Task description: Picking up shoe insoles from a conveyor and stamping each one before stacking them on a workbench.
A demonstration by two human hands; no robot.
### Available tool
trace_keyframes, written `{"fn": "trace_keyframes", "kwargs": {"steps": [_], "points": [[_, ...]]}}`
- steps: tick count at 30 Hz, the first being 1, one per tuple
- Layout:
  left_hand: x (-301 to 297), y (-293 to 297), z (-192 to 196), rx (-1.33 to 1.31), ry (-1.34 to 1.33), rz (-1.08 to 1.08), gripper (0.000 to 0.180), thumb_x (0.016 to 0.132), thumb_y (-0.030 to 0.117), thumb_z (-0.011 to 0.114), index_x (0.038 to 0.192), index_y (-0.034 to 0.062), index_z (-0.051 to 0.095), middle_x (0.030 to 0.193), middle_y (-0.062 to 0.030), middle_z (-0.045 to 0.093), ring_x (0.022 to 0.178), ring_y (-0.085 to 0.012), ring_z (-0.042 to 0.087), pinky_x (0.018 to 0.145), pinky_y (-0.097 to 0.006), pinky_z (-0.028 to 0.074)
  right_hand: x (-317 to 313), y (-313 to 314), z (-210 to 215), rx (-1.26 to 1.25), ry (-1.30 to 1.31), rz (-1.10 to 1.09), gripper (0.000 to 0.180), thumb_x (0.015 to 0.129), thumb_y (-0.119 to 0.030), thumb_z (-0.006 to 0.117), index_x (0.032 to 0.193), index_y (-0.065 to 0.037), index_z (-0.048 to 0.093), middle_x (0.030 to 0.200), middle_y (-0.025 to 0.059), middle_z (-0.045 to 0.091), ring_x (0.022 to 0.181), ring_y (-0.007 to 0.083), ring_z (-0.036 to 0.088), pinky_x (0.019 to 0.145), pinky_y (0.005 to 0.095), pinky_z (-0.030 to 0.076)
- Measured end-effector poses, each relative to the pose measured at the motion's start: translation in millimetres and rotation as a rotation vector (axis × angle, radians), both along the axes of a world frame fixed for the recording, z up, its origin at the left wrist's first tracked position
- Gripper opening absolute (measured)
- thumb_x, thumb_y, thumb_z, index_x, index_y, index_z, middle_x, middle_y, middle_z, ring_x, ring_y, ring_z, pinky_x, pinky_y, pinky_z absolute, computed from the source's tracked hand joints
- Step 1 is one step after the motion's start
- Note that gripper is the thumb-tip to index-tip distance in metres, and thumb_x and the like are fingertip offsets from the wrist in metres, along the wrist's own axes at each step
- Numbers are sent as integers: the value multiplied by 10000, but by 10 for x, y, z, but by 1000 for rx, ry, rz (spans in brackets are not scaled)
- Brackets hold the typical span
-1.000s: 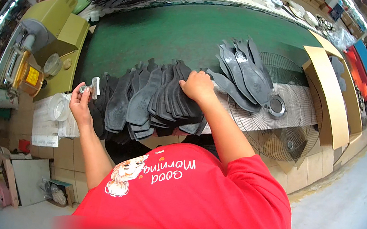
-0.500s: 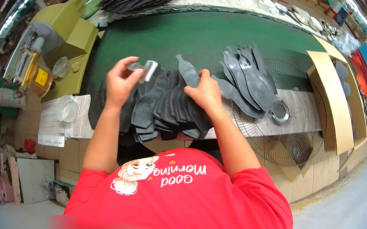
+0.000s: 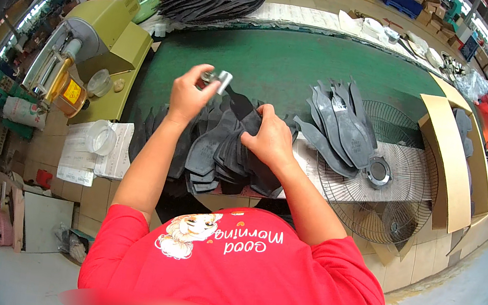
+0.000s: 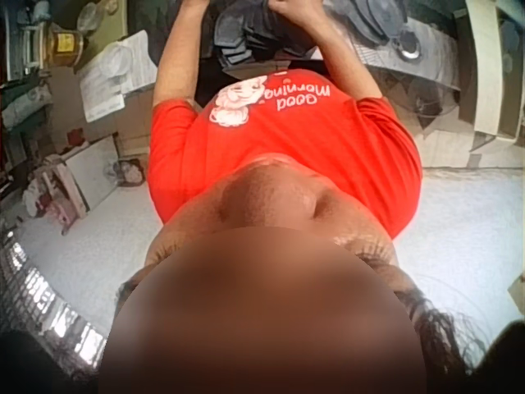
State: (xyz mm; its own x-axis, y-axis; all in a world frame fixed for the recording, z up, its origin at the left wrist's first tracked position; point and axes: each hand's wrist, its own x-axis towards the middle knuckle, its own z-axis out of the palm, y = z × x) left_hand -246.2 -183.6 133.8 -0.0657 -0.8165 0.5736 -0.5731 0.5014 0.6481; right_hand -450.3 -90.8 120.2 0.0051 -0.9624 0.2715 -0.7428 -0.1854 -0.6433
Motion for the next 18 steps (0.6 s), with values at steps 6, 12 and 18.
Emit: {"fn": "trace_keyframes", "kwargs": {"steps": [6,12,18], "points": [[-155,312,62,-136,47,-217,333,729,152,758,1037,72,660,928,-97,694,741,-240,669,678,-344,533,-5,-49,-1,17,15,6,559,669,-228,716,1114,27,494,996,266,650,963,421,625,834,467,489],[-84,132,-83,-92,-43,-151,313,726,164,748,1014,80,659,881,-102,694,720,-254,676,657,-356,533,-5,-31,21,52,-33,10,571,664,-228,715,1125,23,491,986,268,650,953,429,624,834,464,488],[190,-74,-54,-68,133,-13,354,746,134,772,1068,36,662,839,-109,703,712,-183,689,666,-296,535,-217,42,57,110,-117,14,593,669,-223,752,1147,11,492,1084,248,625,1056,396,607,907,412,476]]}}
